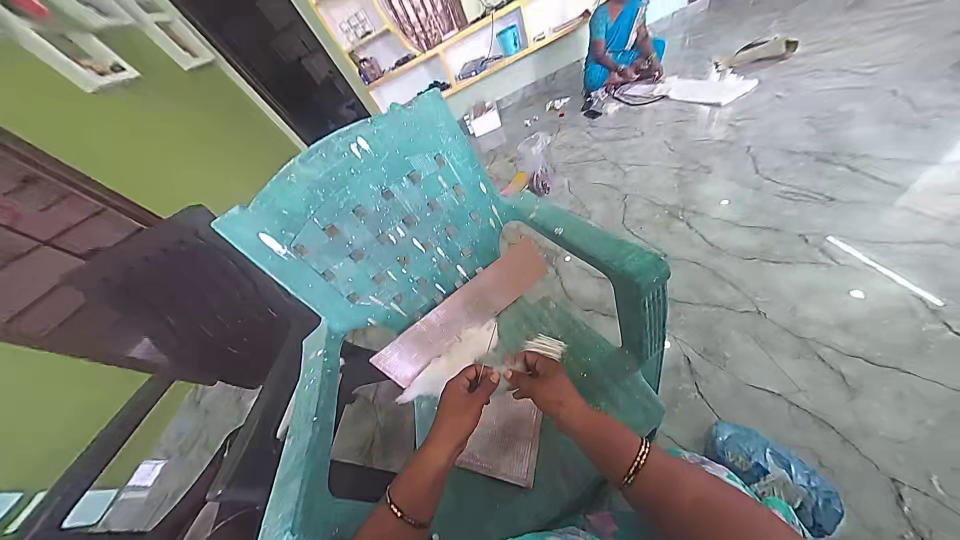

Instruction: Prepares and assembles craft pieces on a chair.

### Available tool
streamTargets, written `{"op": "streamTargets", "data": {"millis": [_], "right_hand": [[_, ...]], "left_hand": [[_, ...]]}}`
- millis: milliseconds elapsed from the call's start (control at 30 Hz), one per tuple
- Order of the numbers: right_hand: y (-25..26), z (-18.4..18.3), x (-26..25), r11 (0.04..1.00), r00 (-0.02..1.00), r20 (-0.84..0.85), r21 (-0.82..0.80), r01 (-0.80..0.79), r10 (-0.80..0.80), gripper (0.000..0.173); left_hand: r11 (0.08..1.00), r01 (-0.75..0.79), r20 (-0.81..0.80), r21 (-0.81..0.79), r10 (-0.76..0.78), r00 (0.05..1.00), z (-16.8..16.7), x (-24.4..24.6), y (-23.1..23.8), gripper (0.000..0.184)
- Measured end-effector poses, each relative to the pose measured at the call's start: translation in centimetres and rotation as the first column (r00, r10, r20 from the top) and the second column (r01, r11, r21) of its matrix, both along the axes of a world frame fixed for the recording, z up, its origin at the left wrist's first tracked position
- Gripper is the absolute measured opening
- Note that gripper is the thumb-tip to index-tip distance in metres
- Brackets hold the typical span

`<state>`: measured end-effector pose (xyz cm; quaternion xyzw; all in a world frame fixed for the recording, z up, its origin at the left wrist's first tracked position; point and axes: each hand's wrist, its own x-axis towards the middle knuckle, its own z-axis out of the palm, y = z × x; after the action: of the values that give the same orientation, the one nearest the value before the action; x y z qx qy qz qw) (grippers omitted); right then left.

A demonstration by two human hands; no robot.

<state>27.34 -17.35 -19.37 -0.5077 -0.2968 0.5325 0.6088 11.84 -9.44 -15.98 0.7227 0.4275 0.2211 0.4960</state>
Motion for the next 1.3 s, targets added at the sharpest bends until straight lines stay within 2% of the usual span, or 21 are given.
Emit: {"op": "streamTargets", "data": {"millis": [133, 300, 433, 533, 633, 733, 833, 967, 1100, 1167, 1300], "right_hand": [[0.5, -0.6, 0.4, 0.999, 0.995, 0.092, -0.038, 0.028, -0.024, 0.015], [0.7, 0.1, 1.7, 0.979, 0.964, 0.211, -0.086, 0.185, -0.163, 0.020], [1.0, 0.1, 1.8, 0.957, 0.958, 0.081, -0.076, 0.280, -0.274, 0.012], [0.8, 0.6, 1.4, 0.969, 0.971, 0.044, -0.067, 0.239, -0.236, 0.016], [0.9, 0.8, 1.0, 0.972, 0.976, 0.028, -0.085, 0.217, -0.216, 0.019], [1.0, 0.7, 1.1, 0.974, 0.980, 0.036, -0.112, 0.199, -0.197, 0.019], [0.5, 0.8, 1.1, 0.985, 0.989, 0.011, -0.090, 0.145, -0.145, 0.022], [0.3, 1.5, 0.8, 0.993, 0.992, -0.044, -0.019, 0.114, -0.115, 0.028], [-0.4, 2.0, 0.0, 0.990, 0.989, -0.045, 0.000, 0.143, -0.143, 0.016], [-0.9, 2.1, -0.2, 0.993, 0.992, -0.035, -0.006, 0.122, -0.122, 0.010], [-1.9, 2.3, -1.0, 0.997, 0.997, 0.005, -0.006, 0.073, -0.073, 0.011]], "left_hand": [[1.000, -0.009, -0.014, -0.028, 0.008, 1.000, -0.8, 0.0, 0.6, 0.008], [0.983, -0.149, -0.126, 0.109, 0.162, 0.979, -0.1, -1.1, 3.4, 0.020], [0.944, -0.292, -0.132, 0.150, 0.312, 0.941, -0.1, -1.1, 5.4, 0.023], [0.937, -0.306, -0.147, 0.167, 0.330, 0.932, -2.8, -0.3, 7.6, 0.027], [0.950, -0.306, -0.215, 0.053, 0.310, 0.926, -5.3, -0.2, 9.4, 0.038], [0.953, -0.280, -0.242, 0.119, 0.302, 0.922, -4.9, 0.0, 8.2, 0.043], [0.957, -0.238, -0.244, 0.168, 0.274, 0.930, -3.3, 0.3, 6.1, 0.037], [0.977, -0.198, -0.144, 0.075, 0.208, 0.968, -0.4, 1.4, 2.6, 0.034], [0.992, -0.126, -0.016, -0.023, 0.126, 0.992, 1.2, 1.5, -0.4, 0.040], [0.998, -0.066, -0.001, -0.019, 0.066, 0.998, 1.3, 1.1, -1.3, 0.030], [0.999, -0.017, -0.039, -0.051, 0.015, 0.999, 1.6, 0.2, -3.0, 0.019]]}}
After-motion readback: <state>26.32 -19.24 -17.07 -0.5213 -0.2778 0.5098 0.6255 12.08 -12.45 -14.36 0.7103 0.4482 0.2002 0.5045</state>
